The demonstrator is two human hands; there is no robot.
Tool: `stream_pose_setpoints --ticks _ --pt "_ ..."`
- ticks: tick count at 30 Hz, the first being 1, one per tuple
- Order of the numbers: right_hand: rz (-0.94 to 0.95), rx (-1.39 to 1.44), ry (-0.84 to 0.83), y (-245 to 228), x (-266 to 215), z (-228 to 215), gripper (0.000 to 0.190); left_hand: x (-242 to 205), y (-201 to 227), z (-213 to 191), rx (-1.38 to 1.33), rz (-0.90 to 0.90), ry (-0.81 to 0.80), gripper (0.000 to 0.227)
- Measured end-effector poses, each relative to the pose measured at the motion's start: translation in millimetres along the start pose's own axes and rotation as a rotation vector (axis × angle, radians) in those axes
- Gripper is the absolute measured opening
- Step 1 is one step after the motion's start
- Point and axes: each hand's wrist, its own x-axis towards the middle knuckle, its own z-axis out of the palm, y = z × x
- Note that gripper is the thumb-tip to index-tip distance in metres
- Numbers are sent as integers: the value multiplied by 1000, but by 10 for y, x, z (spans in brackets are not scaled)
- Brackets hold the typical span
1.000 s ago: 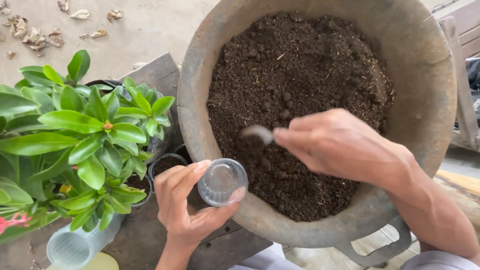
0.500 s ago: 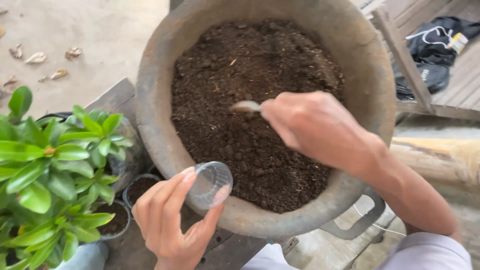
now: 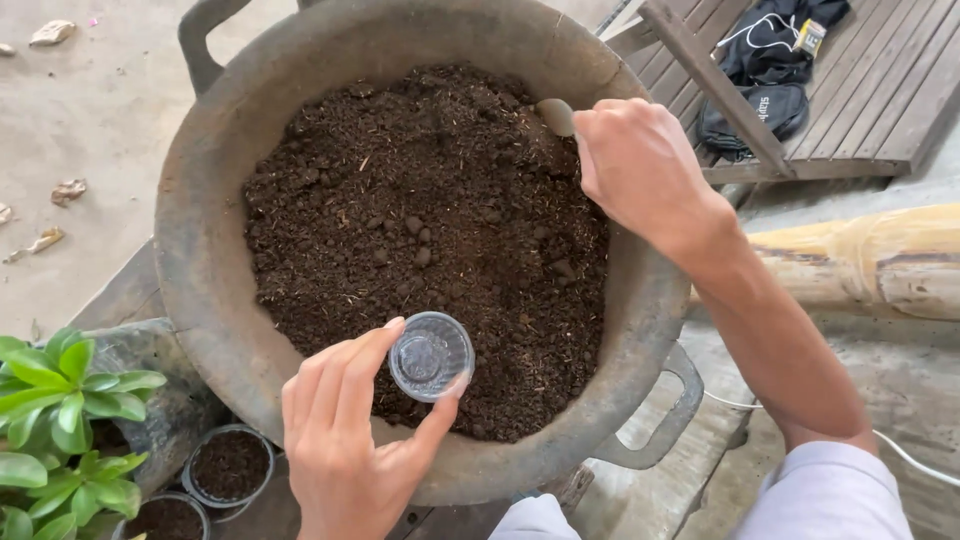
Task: Filling small plastic cups with soil and planting seeds, then watering them with a spray bottle.
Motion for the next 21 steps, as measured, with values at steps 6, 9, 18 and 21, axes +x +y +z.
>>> stream_pose_setpoints --ticks 6,9,18,21 --pt "-124 286 -132 -109 -80 -338 43 -16 22 5 -71 -27 141 50" --pt "-154 494 -241 -348 -181 -450 20 -43 7 -7 -105 -23 257 50" --pt "-362 160 -411 -854 -306 -361 32 -144 -320 -252 -208 -21 325 61" --pt "-444 189 -315 -953 -383 -445 26 -169 -432 -229 -180 -5 306 59"
